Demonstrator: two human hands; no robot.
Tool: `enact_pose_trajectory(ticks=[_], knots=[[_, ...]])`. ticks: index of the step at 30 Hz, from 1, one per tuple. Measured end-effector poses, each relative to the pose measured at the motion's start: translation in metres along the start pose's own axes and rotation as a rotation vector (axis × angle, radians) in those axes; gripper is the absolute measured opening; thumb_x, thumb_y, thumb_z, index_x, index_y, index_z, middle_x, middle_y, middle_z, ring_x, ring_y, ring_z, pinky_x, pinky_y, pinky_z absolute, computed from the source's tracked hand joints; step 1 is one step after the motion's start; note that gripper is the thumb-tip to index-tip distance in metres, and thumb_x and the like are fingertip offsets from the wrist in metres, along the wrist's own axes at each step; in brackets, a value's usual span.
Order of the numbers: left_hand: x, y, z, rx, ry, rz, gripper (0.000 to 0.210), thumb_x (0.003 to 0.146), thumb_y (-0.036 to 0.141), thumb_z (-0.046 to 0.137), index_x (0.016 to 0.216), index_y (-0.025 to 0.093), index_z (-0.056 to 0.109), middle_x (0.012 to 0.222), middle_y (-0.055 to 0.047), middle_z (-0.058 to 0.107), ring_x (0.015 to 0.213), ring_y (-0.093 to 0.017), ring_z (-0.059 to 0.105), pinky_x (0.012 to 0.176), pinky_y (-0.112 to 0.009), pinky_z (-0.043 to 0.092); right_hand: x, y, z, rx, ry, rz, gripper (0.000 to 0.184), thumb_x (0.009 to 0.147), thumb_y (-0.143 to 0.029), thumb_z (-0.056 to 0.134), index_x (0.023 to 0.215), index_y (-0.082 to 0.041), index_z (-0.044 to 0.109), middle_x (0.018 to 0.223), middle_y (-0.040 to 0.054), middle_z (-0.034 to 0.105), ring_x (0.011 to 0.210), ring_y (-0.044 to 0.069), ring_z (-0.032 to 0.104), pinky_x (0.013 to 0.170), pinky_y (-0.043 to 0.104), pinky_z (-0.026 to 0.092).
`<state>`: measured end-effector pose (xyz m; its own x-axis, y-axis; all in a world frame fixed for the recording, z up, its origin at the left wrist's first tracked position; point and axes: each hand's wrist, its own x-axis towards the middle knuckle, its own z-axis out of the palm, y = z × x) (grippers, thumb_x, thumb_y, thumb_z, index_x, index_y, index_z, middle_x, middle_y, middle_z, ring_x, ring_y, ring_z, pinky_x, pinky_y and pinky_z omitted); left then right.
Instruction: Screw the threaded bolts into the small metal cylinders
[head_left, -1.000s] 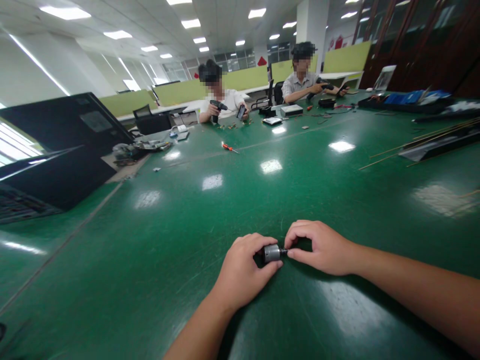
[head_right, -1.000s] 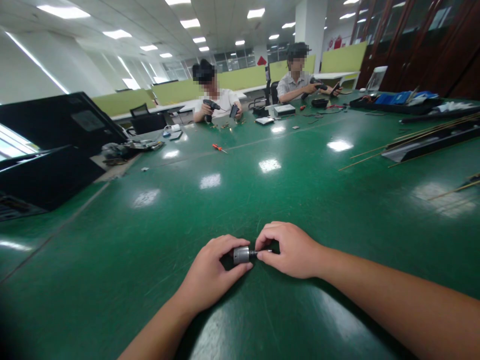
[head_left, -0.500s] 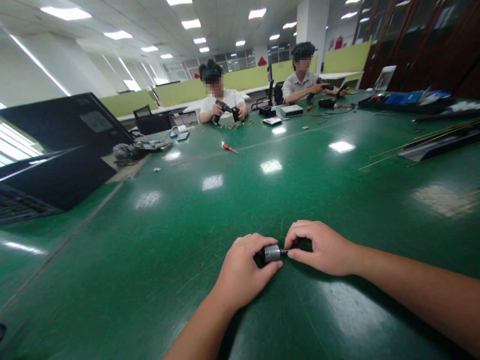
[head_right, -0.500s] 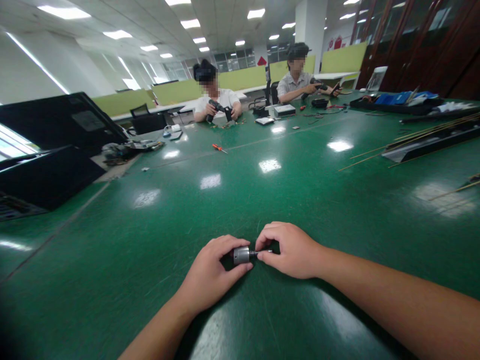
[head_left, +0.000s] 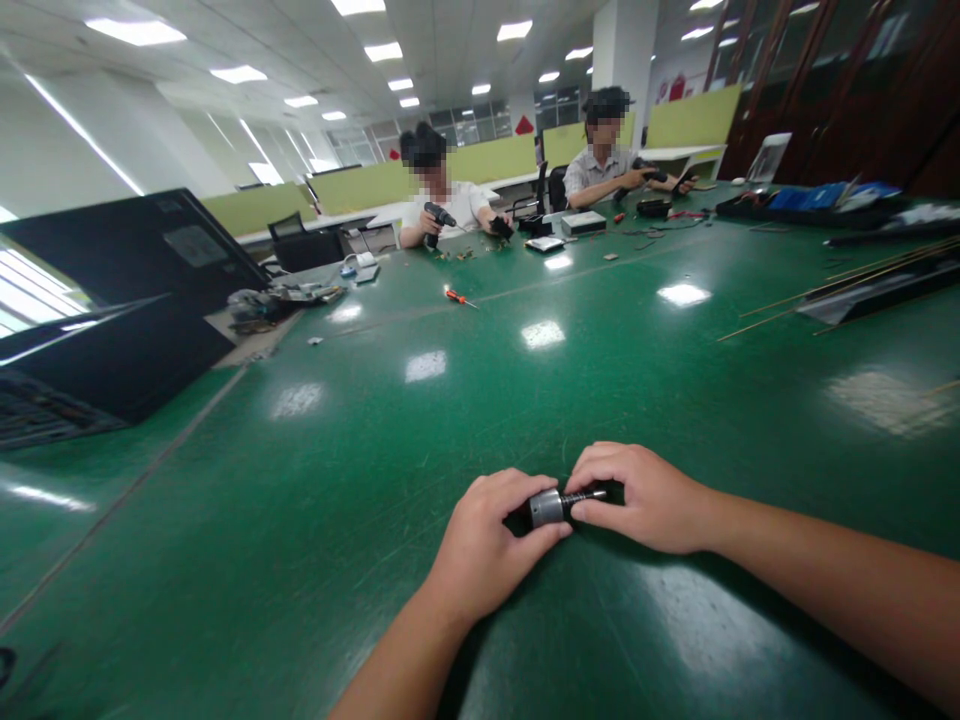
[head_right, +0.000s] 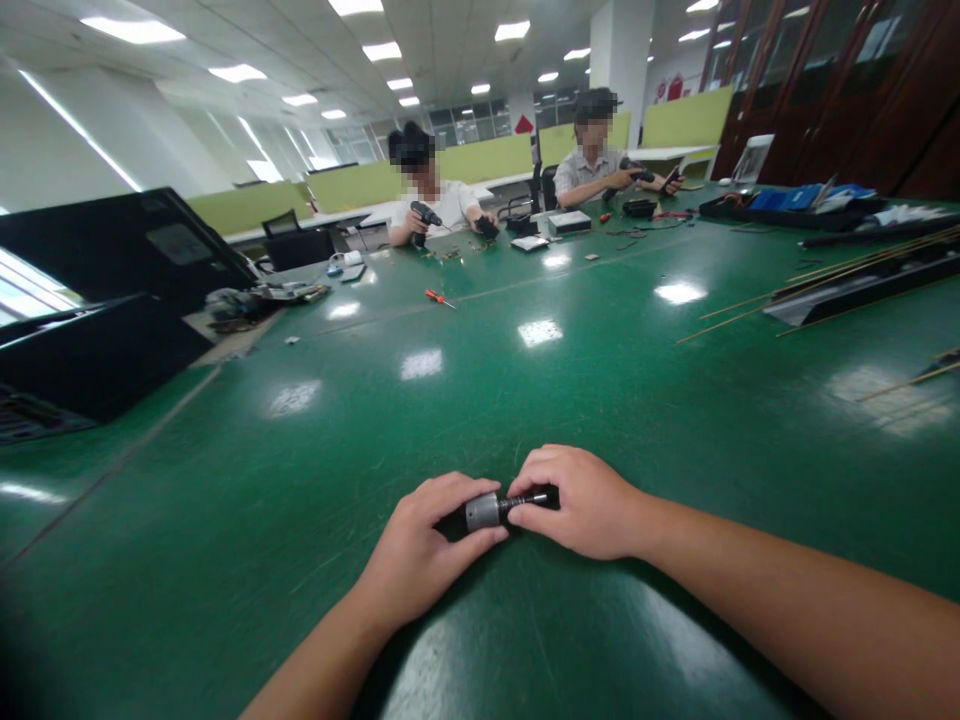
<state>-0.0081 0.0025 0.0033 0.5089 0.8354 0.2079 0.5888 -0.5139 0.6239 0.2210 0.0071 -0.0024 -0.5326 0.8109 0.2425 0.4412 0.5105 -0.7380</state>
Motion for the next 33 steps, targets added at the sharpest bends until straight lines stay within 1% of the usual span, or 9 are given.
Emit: enact_pose_trajectory(ticks=[3,9,11,14,17,19,26,30,33], knots=[[-0.0003,0.0008,0.0003,0.008,-0.003,0.009,0.031,0.079,0.031,0.079,0.108,0.028,0.070,0.096,0.000,0.071,0.091,-0.020,0.064,0.082,-0.034,0.046,-0.0001,0.0007,0.0008,-0.014,0.005,-0.001,0.009,0.085,-0.023,0.070,0.092,-0.019,0.073,0.088,0.0038,0.070,0.086,0.019,0.062,0.079,0.032,0.046],[0.0011,0.0020,0.0009,0.029,0.001,-0.003,0.032,0.076,0.022,0.080,0.105,0.027,0.071,0.096,-0.001,0.071,0.090,-0.020,0.064,0.083,-0.035,0.046,0.0005,0.0030,0.0029,0.004,0.029,0.017,0.003,0.085,-0.018,0.067,0.084,-0.018,0.070,0.085,0.0022,0.068,0.083,0.017,0.061,0.079,0.030,0.045],[0.0008,0.0010,0.0013,0.024,0.016,-0.001,0.031,0.076,0.022,0.080,0.106,0.026,0.071,0.096,-0.001,0.071,0.089,-0.020,0.064,0.082,-0.035,0.047,0.0005,0.0025,0.0029,0.028,0.049,0.035,0.004,0.084,-0.016,0.067,0.087,-0.017,0.069,0.086,0.0019,0.068,0.082,0.016,0.061,0.077,0.029,0.046],[-0.0004,-0.0009,0.0017,-0.002,0.041,0.015,0.031,0.078,0.026,0.078,0.108,0.026,0.070,0.096,-0.002,0.071,0.089,-0.020,0.065,0.081,-0.034,0.047,0.0003,0.0011,0.0023,0.024,0.043,0.030,0.014,0.083,-0.019,0.070,0.097,-0.017,0.071,0.090,0.0026,0.069,0.085,0.017,0.062,0.078,0.029,0.046],[-0.0013,-0.0021,0.0018,-0.013,0.040,0.041,0.032,0.079,0.027,0.078,0.110,0.026,0.070,0.097,-0.002,0.071,0.091,-0.020,0.065,0.082,-0.033,0.048,0.0005,0.0010,0.0017,-0.014,-0.004,-0.018,0.012,0.086,-0.025,0.069,0.095,-0.018,0.073,0.092,0.0035,0.070,0.089,0.018,0.061,0.082,0.031,0.045],[-0.0014,-0.0017,0.0019,-0.011,0.035,0.044,0.032,0.079,0.027,0.078,0.110,0.026,0.070,0.098,-0.002,0.071,0.092,-0.020,0.064,0.082,-0.033,0.048,0.0007,0.0020,0.0018,-0.024,-0.011,-0.042,0.012,0.089,-0.027,0.067,0.094,-0.018,0.074,0.093,0.0039,0.071,0.090,0.019,0.061,0.083,0.032,0.045],[-0.0019,0.0008,0.0020,0.060,0.077,-0.006,0.031,0.079,0.029,0.077,0.110,0.027,0.071,0.099,-0.002,0.070,0.092,-0.021,0.064,0.084,-0.036,0.048,0.0001,0.0060,0.0038,-0.016,0.054,-0.043,0.011,0.088,-0.026,0.068,0.090,-0.017,0.073,0.089,0.0045,0.070,0.085,0.018,0.062,0.079,0.030,0.045],[-0.0028,0.0001,-0.0011,0.127,0.102,-0.032,0.029,0.079,0.024,0.075,0.107,0.026,0.070,0.103,-0.003,0.071,0.097,-0.023,0.064,0.088,-0.039,0.048,0.0004,0.0051,0.0047,0.002,0.105,-0.016,0.008,0.085,-0.024,0.068,0.086,-0.017,0.073,0.086,0.0040,0.069,0.081,0.017,0.062,0.075,0.029,0.045],[-0.0043,0.0001,-0.0056,0.211,0.101,-0.044,0.028,0.080,0.022,0.074,0.107,0.025,0.068,0.102,-0.003,0.072,0.096,-0.023,0.064,0.090,-0.041,0.047,0.0009,0.0040,0.0050,0.031,0.160,-0.016,0.007,0.084,-0.023,0.069,0.083,-0.017,0.073,0.083,0.0034,0.068,0.077,0.016,0.062,0.073,0.028,0.044]])
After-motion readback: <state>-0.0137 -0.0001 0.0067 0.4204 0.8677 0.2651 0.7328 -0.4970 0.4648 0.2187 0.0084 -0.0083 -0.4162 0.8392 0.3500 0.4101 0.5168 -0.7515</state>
